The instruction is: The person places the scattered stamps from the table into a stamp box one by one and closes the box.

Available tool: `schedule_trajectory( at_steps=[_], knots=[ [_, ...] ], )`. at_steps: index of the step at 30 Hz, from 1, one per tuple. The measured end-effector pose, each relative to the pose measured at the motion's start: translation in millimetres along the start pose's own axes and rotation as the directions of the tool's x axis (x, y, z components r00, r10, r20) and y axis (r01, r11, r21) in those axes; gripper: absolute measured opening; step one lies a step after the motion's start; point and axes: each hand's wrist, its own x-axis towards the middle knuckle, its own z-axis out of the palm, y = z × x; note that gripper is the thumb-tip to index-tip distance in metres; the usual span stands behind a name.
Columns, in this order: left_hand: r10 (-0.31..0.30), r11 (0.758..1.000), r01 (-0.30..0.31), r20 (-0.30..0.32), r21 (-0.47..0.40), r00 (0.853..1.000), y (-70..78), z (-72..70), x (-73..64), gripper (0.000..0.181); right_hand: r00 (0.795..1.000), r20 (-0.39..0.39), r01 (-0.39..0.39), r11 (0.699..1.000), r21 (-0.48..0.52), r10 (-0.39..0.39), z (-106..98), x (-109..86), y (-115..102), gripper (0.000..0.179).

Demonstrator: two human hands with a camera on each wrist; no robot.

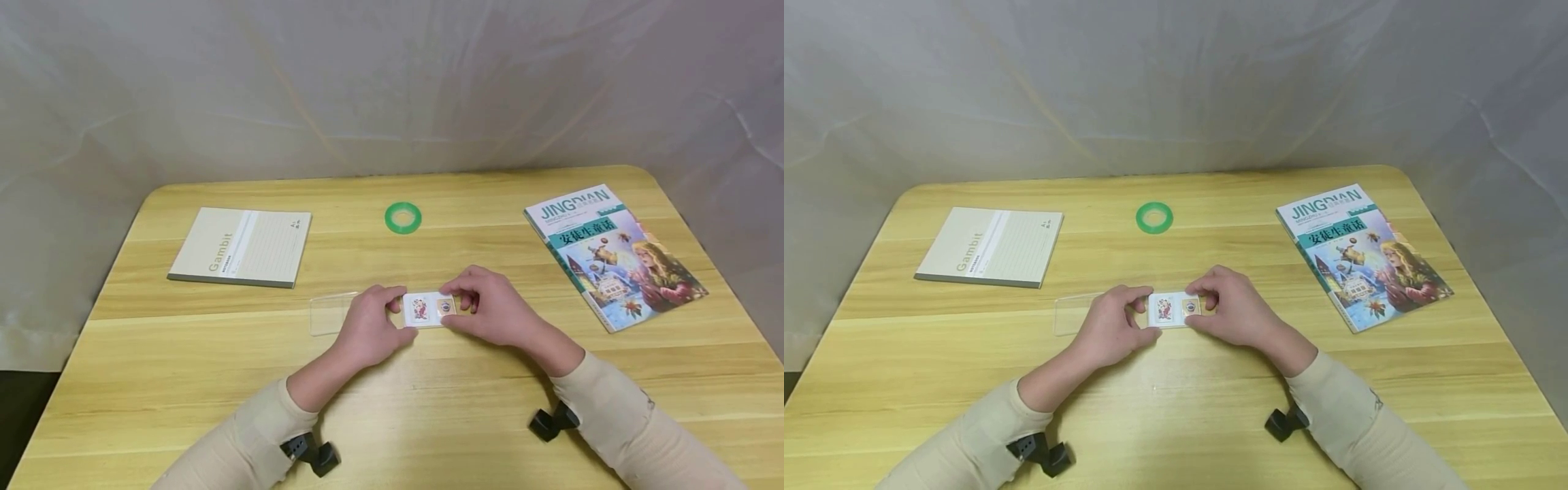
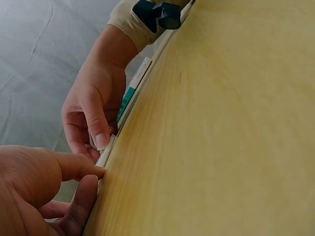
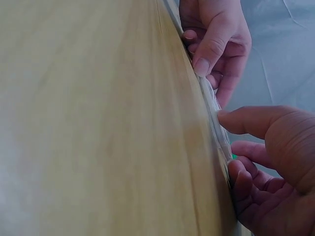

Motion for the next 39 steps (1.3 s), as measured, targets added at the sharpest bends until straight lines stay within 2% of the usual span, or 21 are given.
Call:
schedule_trajectory(
  at_steps=[15, 26, 39],
  knots=[
    [-0.011, 1.0, 0.011, 0.009, -0.008, 1.0, 0.3, -0.8, 1.3, 0.058, 1.0, 0.001, 0.007, 0.999, -0.039, -0.007, -2.7, 3.1, -1.0, 0.037],
    [-0.007, 1.0, 0.007, 0.014, -0.012, 1.0, -0.1, 0.2, 1.5, 0.058, 0.998, 0.022, 0.062, 0.994, -0.086, -0.061, -3.8, 5.2, 1.0, 0.038],
    [-0.004, 1.0, 0.004, 0.011, -0.007, 1.0, -0.2, -0.8, 0.8, 0.056, 0.994, 0.001, 0.112, 0.99, -0.09, -0.112, -2.6, 6.3, 1.9, 0.039]
  ],
)
